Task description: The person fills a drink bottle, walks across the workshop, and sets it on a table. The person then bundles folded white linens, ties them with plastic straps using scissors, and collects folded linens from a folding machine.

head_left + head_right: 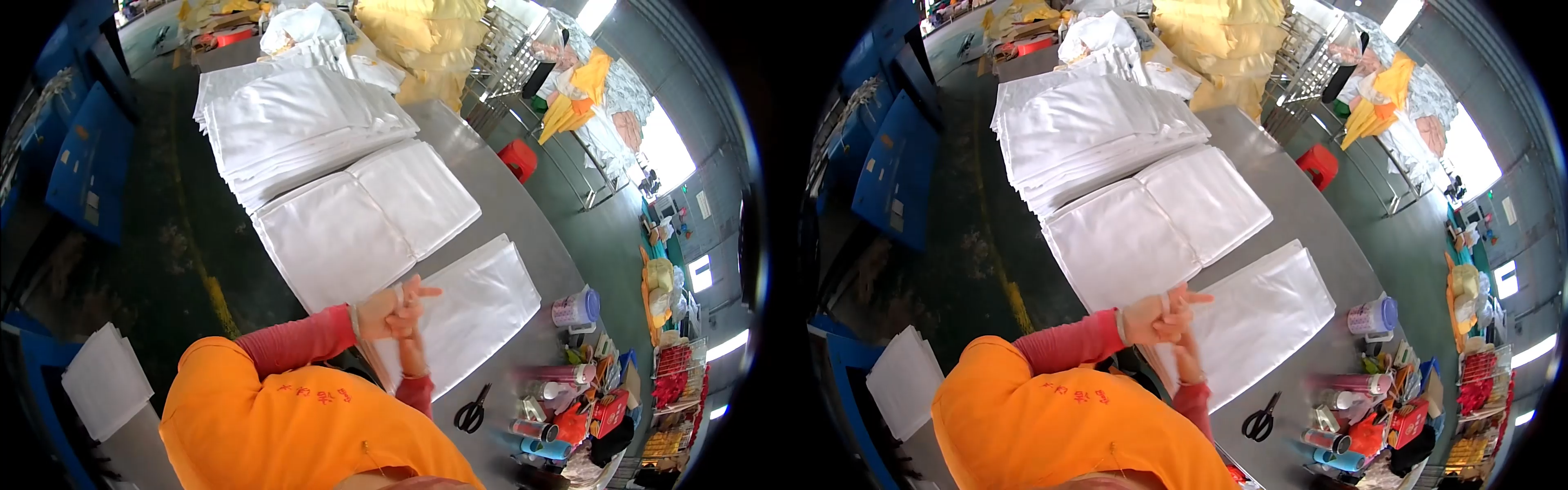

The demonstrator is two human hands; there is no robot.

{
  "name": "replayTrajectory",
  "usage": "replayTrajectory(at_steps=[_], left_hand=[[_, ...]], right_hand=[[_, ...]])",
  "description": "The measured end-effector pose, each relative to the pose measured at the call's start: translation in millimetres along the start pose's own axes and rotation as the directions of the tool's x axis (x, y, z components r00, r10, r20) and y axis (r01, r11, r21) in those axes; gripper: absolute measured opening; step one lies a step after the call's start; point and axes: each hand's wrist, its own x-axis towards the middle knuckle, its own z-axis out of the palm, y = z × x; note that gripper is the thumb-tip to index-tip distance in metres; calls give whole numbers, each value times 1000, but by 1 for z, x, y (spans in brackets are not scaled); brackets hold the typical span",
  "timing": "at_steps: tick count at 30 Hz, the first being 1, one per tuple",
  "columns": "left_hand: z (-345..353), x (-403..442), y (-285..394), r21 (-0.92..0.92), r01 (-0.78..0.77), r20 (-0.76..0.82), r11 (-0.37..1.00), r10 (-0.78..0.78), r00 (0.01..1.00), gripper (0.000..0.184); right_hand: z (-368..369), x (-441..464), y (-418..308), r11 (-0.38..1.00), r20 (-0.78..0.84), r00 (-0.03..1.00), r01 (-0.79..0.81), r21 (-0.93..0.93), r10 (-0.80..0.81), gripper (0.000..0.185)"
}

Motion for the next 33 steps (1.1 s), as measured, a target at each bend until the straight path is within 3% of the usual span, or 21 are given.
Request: replayTrajectory(at_steps=[2, 3, 4, 6, 7, 8, 10, 12, 14, 16, 17, 18, 20, 22, 24, 26, 27, 28, 30, 31, 33], left_hand=[[-4, -19, 22, -27, -99, 154, 995, 102, 983, 54], [-7, -35, 36, -49, -206, 121, 977, 210, 970, 54], [-10, -56, 52, -69, -311, 84, 948, 316, 945, 54], [-12, -111, 83, 275, -553, -71, 787, 590, 804, 53], [-13, -139, 94, 667, -497, -81, 555, 717, 692, 52], [-16, -164, 105, 925, -302, -17, 229, 820, 572, 51], [-45, -202, 117, 989, 134, -138, 69, 772, 620, 39], [-69, -232, 118, 933, 222, -340, 282, 497, 798, 30], [-109, -250, 124, 889, 271, -344, 369, 147, 928, 25], [-173, -265, 139, 681, -83, -112, 728, 215, 970, 20], [-189, -268, 145, 572, -288, -145, 768, 441, 886, 18], [-214, -262, 161, 245, -397, -344, 884, 462, 817, 14], [-245, -258, 181, 37, -686, -445, 726, 627, 640, 16], [-377, -271, 184, -165, -685, -587, 710, 487, 646, 17], [-492, -266, 183, -307, -693, -758, 653, 273, 593, 16], [-566, -254, 196, -440, -663, -809, 605, 53, 585, 17], [-577, -236, 207, -424, -697, -856, 577, -5, 517, 19], [-576, -226, 220, -426, -690, -846, 585, 14, 534, 19], [-552, -210, 262, -414, -665, -737, 621, 199, 646, 21], [-539, -202, 284, -415, -659, -671, 627, 278, 687, 23], [-495, -201, 326, -424, -638, -591, 643, 338, 733, 27]], right_hand=[[28, 23, 15, 979, 386, 919, -146, 139, 83, 45], [41, 35, 9, 957, 597, 799, -224, 186, 70, 36], [44, 39, 0, 947, 576, 796, -302, 110, 187, 28], [43, 49, -20, 892, 503, 764, -452, -29, 404, 19], [30, 58, -20, 933, 538, 800, -353, 66, 264, 15], [17, 66, -22, 930, 510, 842, -312, 194, 176, 13], [7, 82, -38, 908, 261, 963, -161, 386, 60, 16], [7, 117, -58, 917, 271, 956, -208, 340, 116, 23], [22, 160, -59, 871, 321, 929, -304, 385, 183, 24], [50, 212, -46, 726, 361, 894, -430, 536, 263, 29], [65, 239, -36, 638, 390, 873, -482, 601, 292, 33], [84, 264, -22, 526, 393, 839, -543, 654, 377, 37], [123, 326, 22, 278, 428, 739, -621, 733, 520, 46], [132, 383, 101, -63, 460, 554, -590, 805, 694, 32], [150, 416, 172, 160, 57, 419, -464, 871, 906, 16], [144, 435, 227, 220, -62, 384, -383, 897, 921, 17], [146, 445, 241, 254, -124, 360, -342, 905, 925, 18], [154, 455, 241, 306, -184, 333, -360, 882, 925, 13], [168, 465, 235, 396, -304, 278, -392, 830, 911, 8], [171, 472, 233, 396, -353, 181, -395, 829, 918, 11], [170, 469, 230, 427, -280, 343, -508, 748, 897, 11]])
